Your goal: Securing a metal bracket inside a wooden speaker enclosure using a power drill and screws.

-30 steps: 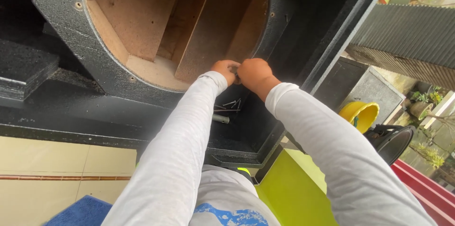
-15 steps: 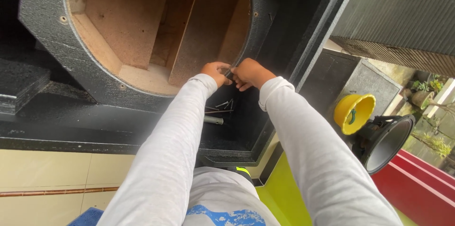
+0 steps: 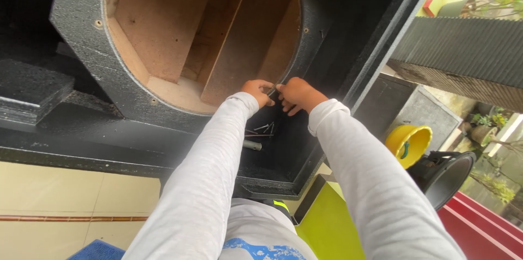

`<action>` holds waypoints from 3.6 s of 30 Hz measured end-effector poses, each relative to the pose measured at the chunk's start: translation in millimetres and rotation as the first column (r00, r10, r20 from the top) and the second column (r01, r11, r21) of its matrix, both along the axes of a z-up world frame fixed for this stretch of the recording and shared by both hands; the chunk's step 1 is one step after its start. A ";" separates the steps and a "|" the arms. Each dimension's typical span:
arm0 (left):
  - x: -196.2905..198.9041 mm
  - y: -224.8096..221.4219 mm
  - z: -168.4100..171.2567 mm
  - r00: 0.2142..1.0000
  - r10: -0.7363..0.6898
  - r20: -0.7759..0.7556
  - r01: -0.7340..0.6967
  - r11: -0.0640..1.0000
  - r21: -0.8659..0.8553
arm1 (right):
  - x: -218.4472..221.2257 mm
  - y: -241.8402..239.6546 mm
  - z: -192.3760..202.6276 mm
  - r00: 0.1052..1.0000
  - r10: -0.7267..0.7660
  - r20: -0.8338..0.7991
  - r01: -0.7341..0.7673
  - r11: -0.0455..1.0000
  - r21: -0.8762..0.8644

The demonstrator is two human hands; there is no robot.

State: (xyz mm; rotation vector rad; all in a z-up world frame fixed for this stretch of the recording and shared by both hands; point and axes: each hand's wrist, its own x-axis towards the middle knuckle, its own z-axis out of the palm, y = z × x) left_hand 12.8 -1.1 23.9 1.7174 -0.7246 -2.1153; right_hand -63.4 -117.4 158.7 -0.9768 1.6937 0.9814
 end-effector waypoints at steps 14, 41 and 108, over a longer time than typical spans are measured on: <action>-16.3 2.9 -17.4 0.998 0.056 -0.027 -0.056 0.998 -0.002 | -8.8 27.4 -16.8 -0.190 0.982 0.015 -0.951 -0.180 -0.253; 28.7 -18.9 33.1 0.982 -0.123 0.140 0.138 0.985 -0.107 | 22.8 47.2 164.0 0.433 0.902 0.005 -0.754 0.365 -0.546; -9.5 49.8 86.2 0.644 -0.764 -0.028 0.761 0.638 0.116 | -116.8 172.6 236.5 0.867 0.416 0.275 -0.026 0.588 -0.808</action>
